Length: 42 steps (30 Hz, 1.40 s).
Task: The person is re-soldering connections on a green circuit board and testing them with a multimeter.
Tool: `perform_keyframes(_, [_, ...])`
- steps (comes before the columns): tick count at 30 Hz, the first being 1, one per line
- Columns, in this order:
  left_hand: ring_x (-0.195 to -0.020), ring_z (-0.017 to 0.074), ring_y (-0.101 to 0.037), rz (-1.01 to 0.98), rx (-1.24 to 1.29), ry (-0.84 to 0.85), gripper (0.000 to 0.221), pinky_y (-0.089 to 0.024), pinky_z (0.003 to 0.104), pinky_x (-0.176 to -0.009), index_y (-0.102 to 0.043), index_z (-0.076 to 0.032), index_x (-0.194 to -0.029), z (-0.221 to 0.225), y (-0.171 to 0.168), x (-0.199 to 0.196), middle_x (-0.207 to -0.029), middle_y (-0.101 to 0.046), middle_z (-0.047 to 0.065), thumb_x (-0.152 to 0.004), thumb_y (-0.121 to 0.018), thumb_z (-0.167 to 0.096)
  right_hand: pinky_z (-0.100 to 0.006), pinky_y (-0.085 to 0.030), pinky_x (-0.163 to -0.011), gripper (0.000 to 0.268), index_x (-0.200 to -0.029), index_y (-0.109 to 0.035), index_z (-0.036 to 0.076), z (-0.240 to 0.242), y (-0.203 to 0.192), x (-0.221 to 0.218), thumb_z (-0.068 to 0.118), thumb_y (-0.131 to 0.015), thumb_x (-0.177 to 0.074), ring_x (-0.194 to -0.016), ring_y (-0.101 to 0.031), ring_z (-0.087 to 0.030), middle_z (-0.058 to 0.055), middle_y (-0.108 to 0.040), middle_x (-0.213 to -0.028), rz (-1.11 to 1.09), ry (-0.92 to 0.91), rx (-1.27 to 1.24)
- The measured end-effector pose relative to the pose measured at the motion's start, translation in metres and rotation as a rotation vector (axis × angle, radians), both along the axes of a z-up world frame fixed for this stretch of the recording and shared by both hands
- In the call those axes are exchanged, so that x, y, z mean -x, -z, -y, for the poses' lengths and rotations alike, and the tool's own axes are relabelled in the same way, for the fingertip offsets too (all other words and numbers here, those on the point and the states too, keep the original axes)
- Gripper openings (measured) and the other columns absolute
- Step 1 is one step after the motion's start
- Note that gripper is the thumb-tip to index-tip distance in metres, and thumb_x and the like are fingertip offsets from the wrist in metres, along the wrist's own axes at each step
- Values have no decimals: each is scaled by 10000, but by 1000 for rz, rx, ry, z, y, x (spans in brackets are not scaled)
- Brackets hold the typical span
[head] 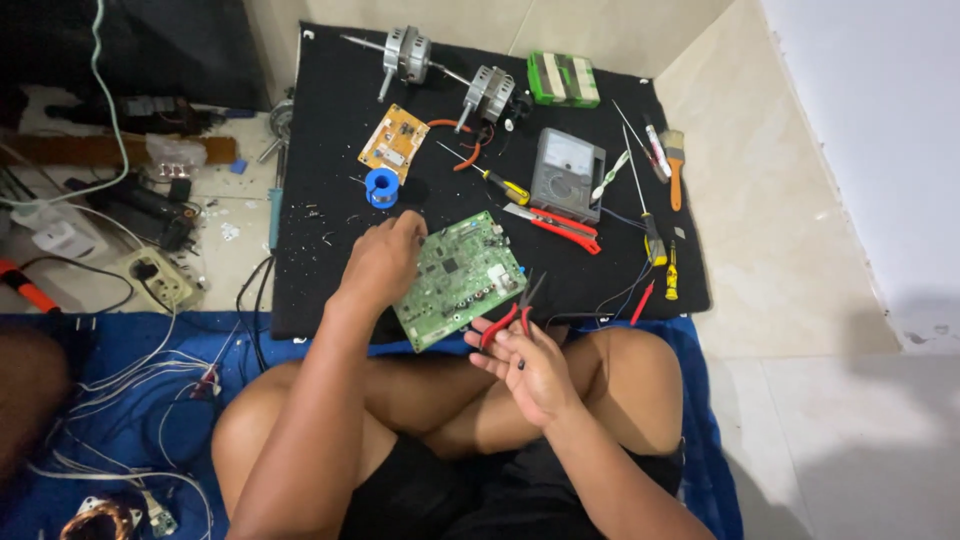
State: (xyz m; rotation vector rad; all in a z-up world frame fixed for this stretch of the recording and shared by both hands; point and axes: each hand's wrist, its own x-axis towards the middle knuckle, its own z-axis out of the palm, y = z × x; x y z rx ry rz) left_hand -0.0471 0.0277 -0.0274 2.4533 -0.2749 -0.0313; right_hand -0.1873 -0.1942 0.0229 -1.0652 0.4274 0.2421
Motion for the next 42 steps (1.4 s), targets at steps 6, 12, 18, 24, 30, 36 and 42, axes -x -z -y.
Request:
perform_keyframes(6, [-853, 433, -706, -52, 197, 2, 107, -544, 518, -735, -538, -138, -1139, -7, -15, 7, -961, -669, 195, -1042, -495, -136, -502, -606, -909, 197, -1060, -563, 57, -4, -2, 3, 36, -648, -883, -1122, -718, -398, -257, -725, -1214, 61, 79, 2])
perform_keyframes(12, [-907, 453, -706, -110, 177, -4, 122, -567, 522, -750, -532, -133, -1151, -14, -46, 29, -1024, -641, 214, -1036, -517, -170, -499, -601, -883, 196, -1058, -587, 95, 6, -3, -22, 22, -655, -889, -1054, -729, -349, -196, -735, -1199, 170, 124, 0])
perform_keyframes(18, [-908, 456, -696, -94, 145, -38, 113, -577, 516, -743, -526, -168, -1136, -10, -37, 33, -1032, -615, 181, -1035, -508, -215, -314, -591, -768, 171, -1032, -615, 111, 15, -12, -85, 20, -654, -893, -932, -716, -199, -146, -746, -1190, 264, -27, 189])
perform_keyframes(24, [-853, 430, -713, -35, 126, 6, 103, -583, 507, -708, -494, -174, -1129, 14, -17, 29, -961, -623, 170, -1033, -503, -211, -291, -610, -759, 122, -900, -627, 62, 59, 14, -147, 83, -748, -892, -831, -703, -163, -150, -768, -1055, 388, -170, 642])
perform_keyframes(30, [-907, 427, -738, -151, 274, -111, 97, -566, 543, -764, -553, -179, -1084, 5, -33, 16, -899, -783, 130, -993, -533, -203, -351, -634, -842, 144, -1048, -720, 3, 66, 10, -140, 134, -668, -1021, -948, -765, -214, -161, -772, -1064, 462, -144, 720])
perform_keyframes(36, [-869, 382, -736, -23, 214, -273, 109, -564, 515, -730, -655, -186, -1074, 8, -49, 1, -880, -776, 118, -966, -641, -186, -304, -624, -754, 160, -1045, -764, 0, 70, 7, -156, 82, -627, -1055, -796, -768, -179, -153, -788, -929, 757, -137, 967])
perform_keyframes(42, [-727, 263, -677, 215, 725, -113, 117, -561, 364, -687, -753, -135, -1020, 37, -20, -21, -859, -699, 89, -922, -733, -75, -390, -626, -837, 88, -968, -741, -52, 42, 5, -166, 28, -709, -984, -942, -763, -284, -215, -743, -1109, 911, -123, 813])
